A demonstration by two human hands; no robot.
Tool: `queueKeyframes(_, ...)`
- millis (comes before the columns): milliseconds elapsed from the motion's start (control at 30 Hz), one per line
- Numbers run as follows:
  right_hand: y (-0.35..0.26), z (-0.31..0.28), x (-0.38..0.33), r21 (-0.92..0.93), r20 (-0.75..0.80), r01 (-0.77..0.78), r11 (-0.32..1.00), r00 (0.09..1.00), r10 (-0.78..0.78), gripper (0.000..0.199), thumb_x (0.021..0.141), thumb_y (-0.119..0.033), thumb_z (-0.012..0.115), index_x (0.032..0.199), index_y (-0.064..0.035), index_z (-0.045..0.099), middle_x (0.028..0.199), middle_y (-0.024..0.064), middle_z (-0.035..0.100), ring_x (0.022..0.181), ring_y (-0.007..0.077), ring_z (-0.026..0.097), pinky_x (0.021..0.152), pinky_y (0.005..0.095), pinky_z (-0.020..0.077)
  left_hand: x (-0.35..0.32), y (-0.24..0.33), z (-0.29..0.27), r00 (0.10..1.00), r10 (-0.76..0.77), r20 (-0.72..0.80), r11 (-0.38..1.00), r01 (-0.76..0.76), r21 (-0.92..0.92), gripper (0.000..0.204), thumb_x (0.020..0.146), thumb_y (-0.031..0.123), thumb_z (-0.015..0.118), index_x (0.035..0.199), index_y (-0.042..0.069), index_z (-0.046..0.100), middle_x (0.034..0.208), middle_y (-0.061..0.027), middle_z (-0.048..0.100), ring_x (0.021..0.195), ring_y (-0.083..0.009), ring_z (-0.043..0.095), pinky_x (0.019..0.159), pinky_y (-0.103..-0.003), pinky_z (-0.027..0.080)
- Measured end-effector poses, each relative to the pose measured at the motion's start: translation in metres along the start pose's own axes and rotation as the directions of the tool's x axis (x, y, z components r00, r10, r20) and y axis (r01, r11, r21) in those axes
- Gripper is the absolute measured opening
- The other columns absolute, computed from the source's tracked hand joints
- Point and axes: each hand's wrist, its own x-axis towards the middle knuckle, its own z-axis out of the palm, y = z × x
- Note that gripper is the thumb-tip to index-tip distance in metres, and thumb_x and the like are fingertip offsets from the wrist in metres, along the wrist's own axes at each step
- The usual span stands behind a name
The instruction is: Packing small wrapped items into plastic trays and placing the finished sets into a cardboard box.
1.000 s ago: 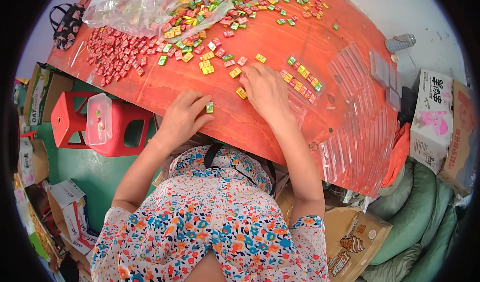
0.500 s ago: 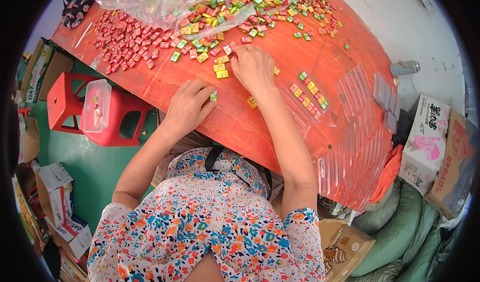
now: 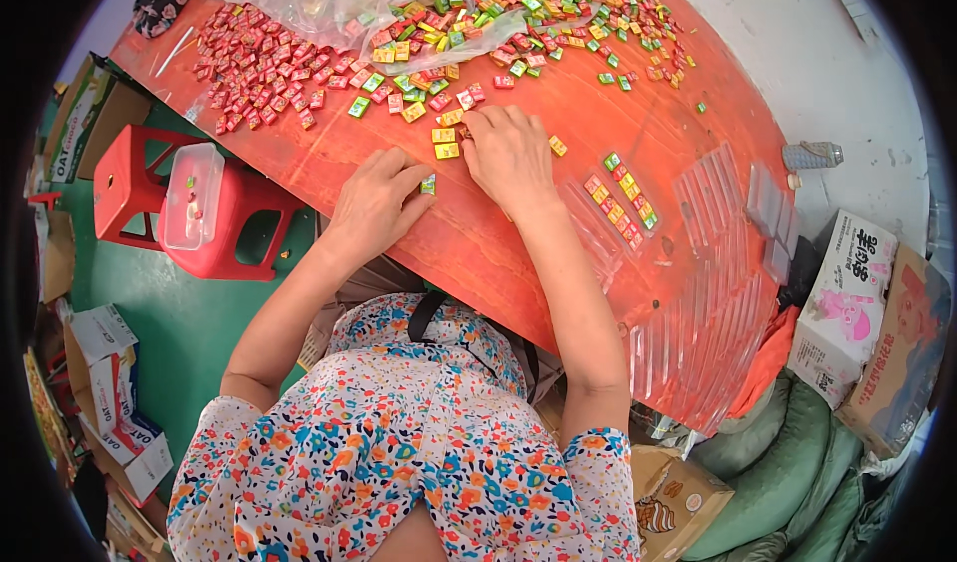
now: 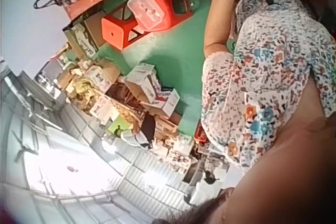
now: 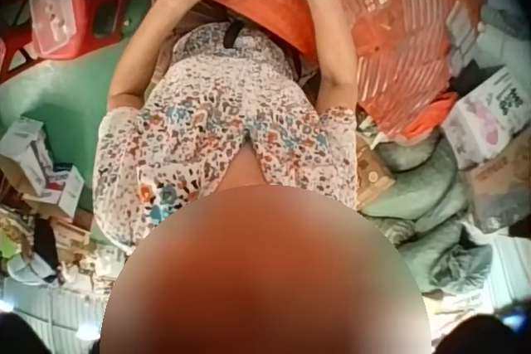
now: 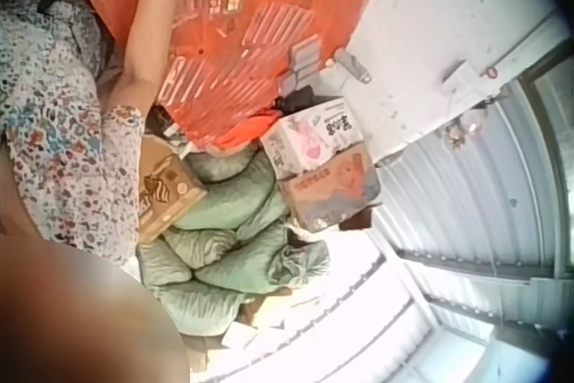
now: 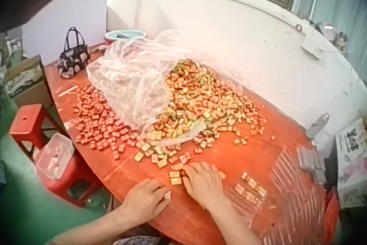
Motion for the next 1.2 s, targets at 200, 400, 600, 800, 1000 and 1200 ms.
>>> queueKeyframes(200, -0.017, -0.016, -0.015, 0.187, 0.007, -0.053, 0.981, 0.999, 0.052, 0.025, 0.078, -0.013, 0.069, 0.103, -0.0091, 0.068, 0.099, 0.0063, 0.068, 0.097, 0.0255, 0.063, 0.084, 0.0416, 0.0474, -0.002, -0.016, -0.011, 1.000, -0.012, -0.018, 0.999, 0.013, 0.053, 0.024, 0.078, 0.013, 0.074, 0.098, 0.003, 0.067, 0.091, -0.0111, 0.057, 0.088, -0.0312, 0.058, 0.076, -0.041, 0.050)
queueKeyframes(400, -0.045, -0.016, -0.028, 0.231, -0.003, -0.132, 0.964, 0.991, 0.136, 0.025, 0.080, -0.011, 0.066, 0.104, -0.0051, 0.066, 0.101, 0.0104, 0.066, 0.092, 0.0310, 0.065, 0.081, 0.0437, 0.0516, 0.051, -0.043, -0.021, 0.967, 0.251, 0.041, 0.967, -0.252, 0.031, 0.035, 0.079, 0.011, 0.071, 0.112, 0.002, 0.063, 0.107, -0.0149, 0.063, 0.106, -0.0339, 0.061, 0.090, -0.042, 0.052)
queueKeyframes(600, -0.062, -0.005, -0.028, 0.283, 0.019, -0.163, 0.945, 0.986, 0.165, 0.023, 0.079, -0.004, 0.063, 0.102, -0.0007, 0.067, 0.099, 0.0144, 0.062, 0.090, 0.0337, 0.064, 0.078, 0.0431, 0.0537, 0.095, -0.070, -0.005, 0.823, 0.546, 0.157, 0.837, -0.527, -0.146, 0.023, 0.079, 0.012, 0.066, 0.101, 0.004, 0.061, 0.101, -0.0119, 0.063, 0.098, -0.0316, 0.064, 0.078, -0.044, 0.053)
queueKeyframes(800, -0.047, -0.006, -0.025, 0.220, 0.037, -0.185, 0.958, 0.983, 0.181, 0.025, 0.078, 0.000, 0.060, 0.102, 0.0011, 0.067, 0.099, 0.0152, 0.061, 0.094, 0.0338, 0.063, 0.080, 0.0438, 0.0537, 0.073, -0.060, 0.000, 0.883, 0.361, 0.301, 0.928, -0.371, -0.026, 0.030, 0.082, 0.014, 0.069, 0.109, 0.004, 0.060, 0.112, -0.0136, 0.066, 0.103, -0.0327, 0.065, 0.084, -0.042, 0.055)
queueKeyframes(1000, -0.025, -0.012, -0.031, 0.254, 0.023, -0.205, 0.945, 0.978, 0.206, 0.028, 0.080, -0.001, 0.062, 0.108, -0.0023, 0.066, 0.107, 0.0149, 0.065, 0.096, 0.0343, 0.065, 0.083, 0.0435, 0.0540, 0.013, -0.006, 0.006, 0.995, 0.093, 0.025, 0.978, -0.096, 0.185, 0.027, 0.082, 0.015, 0.072, 0.103, 0.002, 0.060, 0.104, -0.0162, 0.067, 0.096, -0.0336, 0.065, 0.082, -0.043, 0.053)
queueKeyframes(1200, -0.039, -0.024, -0.031, 0.391, -0.002, -0.139, 0.910, 0.988, 0.152, 0.029, 0.081, -0.002, 0.061, 0.109, -0.0042, 0.065, 0.106, 0.0134, 0.068, 0.097, 0.0323, 0.065, 0.086, 0.0436, 0.0523, -0.008, -0.005, -0.023, 0.985, -0.108, -0.133, 0.991, 0.097, -0.090, 0.033, 0.083, 0.013, 0.074, 0.113, 0.003, 0.064, 0.102, -0.0155, 0.068, 0.094, -0.0336, 0.065, 0.085, -0.043, 0.052)
